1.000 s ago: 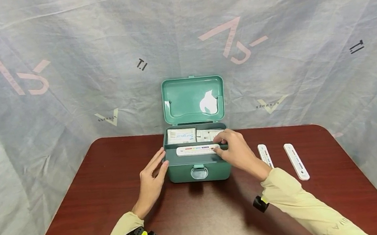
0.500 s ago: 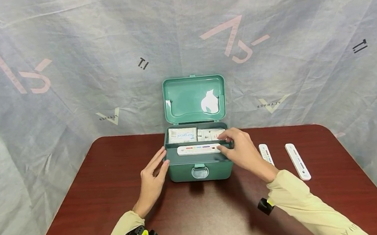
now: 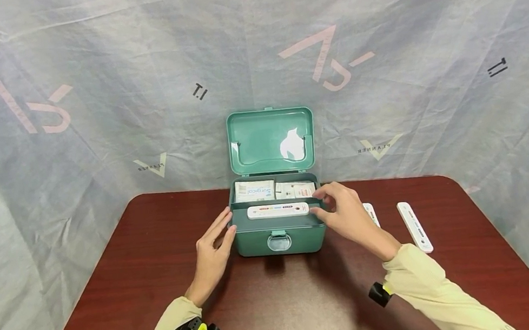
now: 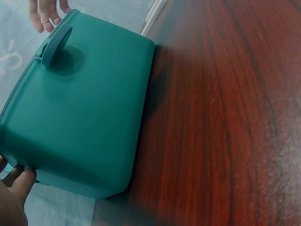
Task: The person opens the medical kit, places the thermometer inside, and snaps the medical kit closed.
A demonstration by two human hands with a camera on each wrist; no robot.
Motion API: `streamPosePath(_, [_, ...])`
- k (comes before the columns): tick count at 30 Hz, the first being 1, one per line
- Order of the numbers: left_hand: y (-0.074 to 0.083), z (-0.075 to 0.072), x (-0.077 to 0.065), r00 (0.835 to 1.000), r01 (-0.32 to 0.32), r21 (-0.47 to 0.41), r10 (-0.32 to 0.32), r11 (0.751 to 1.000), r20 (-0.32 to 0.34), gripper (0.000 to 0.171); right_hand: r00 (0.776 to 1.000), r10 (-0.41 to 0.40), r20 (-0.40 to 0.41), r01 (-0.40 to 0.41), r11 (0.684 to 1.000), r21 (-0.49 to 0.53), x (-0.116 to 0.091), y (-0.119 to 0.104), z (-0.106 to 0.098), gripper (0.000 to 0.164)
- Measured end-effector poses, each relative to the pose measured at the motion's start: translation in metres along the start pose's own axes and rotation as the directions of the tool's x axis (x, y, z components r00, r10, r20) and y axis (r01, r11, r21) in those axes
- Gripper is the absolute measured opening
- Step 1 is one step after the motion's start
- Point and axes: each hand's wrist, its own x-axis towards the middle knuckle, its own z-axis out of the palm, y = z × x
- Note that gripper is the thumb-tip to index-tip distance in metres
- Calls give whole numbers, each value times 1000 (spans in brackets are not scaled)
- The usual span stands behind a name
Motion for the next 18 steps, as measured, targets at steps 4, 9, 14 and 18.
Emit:
streamPosePath(4, [1, 0, 0, 1000, 1, 7, -1, 1000, 2, 36, 1000, 13, 6, -13, 1000, 5, -2, 2, -1, 20])
streamPosePath(9, [1, 0, 0, 1000, 2, 5, -2, 1000, -2, 36, 999, 41, 15, -41, 999, 15, -6, 6, -2, 22])
streamPosePath(14, [0, 0, -1, 1000, 5, -4, -5, 1000, 1, 37, 999, 47, -2, -47, 998, 30, -11, 10, -1, 23])
streamPosePath(18, [0, 1, 0, 1000, -2, 1, 2, 1000, -2, 36, 998, 58, -21, -57, 997, 56, -13, 12, 0, 21])
